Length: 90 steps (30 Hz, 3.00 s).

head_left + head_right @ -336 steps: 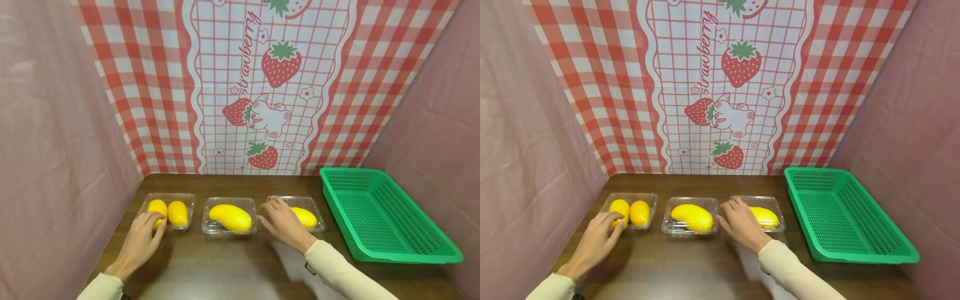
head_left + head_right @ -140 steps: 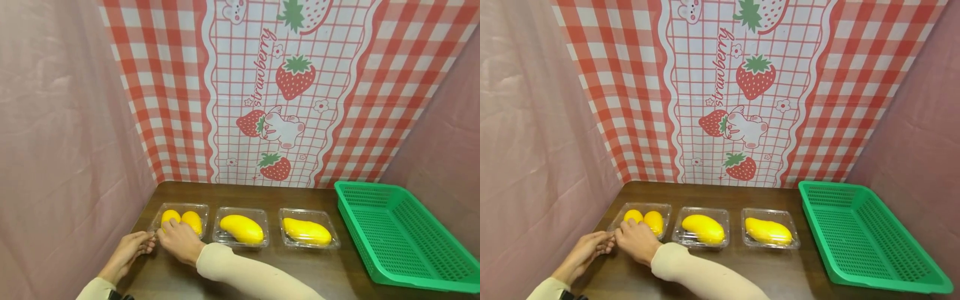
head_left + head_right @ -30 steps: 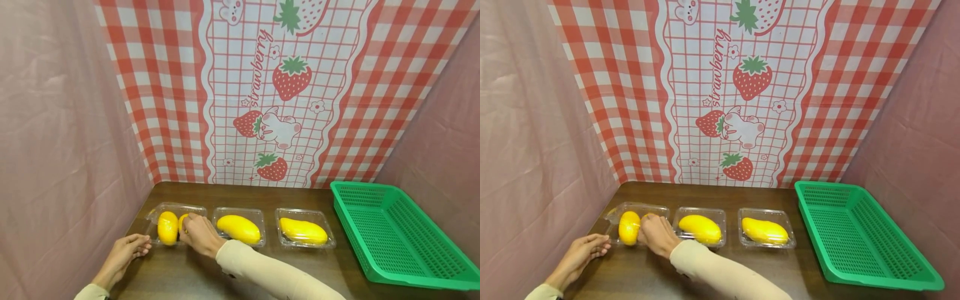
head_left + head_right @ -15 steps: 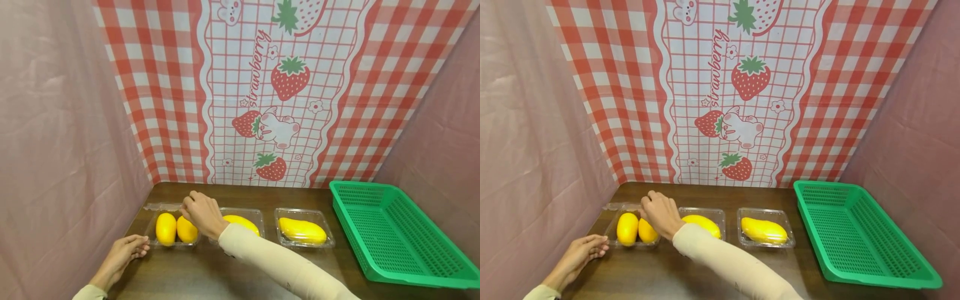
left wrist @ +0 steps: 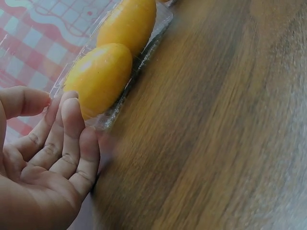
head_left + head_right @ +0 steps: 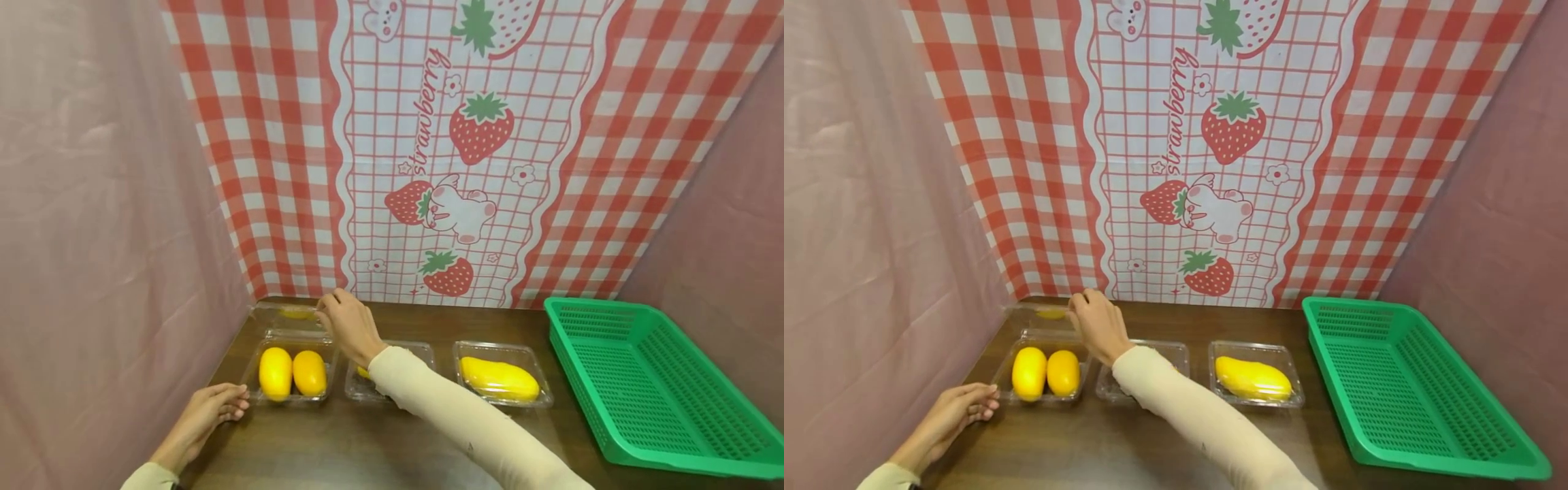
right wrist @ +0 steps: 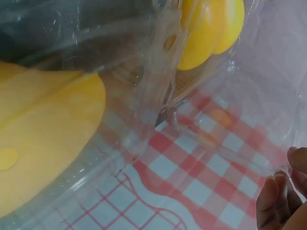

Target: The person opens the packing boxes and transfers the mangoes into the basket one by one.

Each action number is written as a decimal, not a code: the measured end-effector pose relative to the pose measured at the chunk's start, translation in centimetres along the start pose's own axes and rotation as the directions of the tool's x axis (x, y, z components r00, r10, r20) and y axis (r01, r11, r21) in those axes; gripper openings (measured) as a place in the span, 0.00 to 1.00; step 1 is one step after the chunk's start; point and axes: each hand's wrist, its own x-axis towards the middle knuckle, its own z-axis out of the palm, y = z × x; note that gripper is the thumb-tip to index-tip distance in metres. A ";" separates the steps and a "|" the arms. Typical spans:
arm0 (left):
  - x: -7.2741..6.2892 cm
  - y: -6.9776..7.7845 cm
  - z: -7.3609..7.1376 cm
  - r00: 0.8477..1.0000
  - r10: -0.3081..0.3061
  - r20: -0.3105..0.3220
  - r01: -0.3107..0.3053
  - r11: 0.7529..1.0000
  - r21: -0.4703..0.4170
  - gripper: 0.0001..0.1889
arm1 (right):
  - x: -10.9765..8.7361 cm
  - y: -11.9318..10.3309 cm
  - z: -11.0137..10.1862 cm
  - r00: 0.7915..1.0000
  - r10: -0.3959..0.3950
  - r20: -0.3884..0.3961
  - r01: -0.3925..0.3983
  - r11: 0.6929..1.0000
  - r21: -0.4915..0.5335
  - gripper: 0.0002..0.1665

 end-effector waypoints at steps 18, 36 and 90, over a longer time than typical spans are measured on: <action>0.8 0.3 0.4 1.000 0.030 -0.007 -0.031 0.998 -0.060 0.17 | 1.1 3.3 0.7 0.892 0.448 0.057 -0.450 0.877 0.168 0.06; 0.2 -0.3 0.1 1.000 -0.003 -0.024 0.001 0.998 -0.065 0.18 | -0.3 3.1 3.4 0.854 0.493 0.164 -0.493 0.869 -0.041 0.20; -0.1 -0.3 -0.5 1.000 0.006 0.005 -0.006 0.998 -0.055 0.15 | -1.2 1.1 5.6 0.694 0.546 0.470 -0.481 0.837 -0.261 0.16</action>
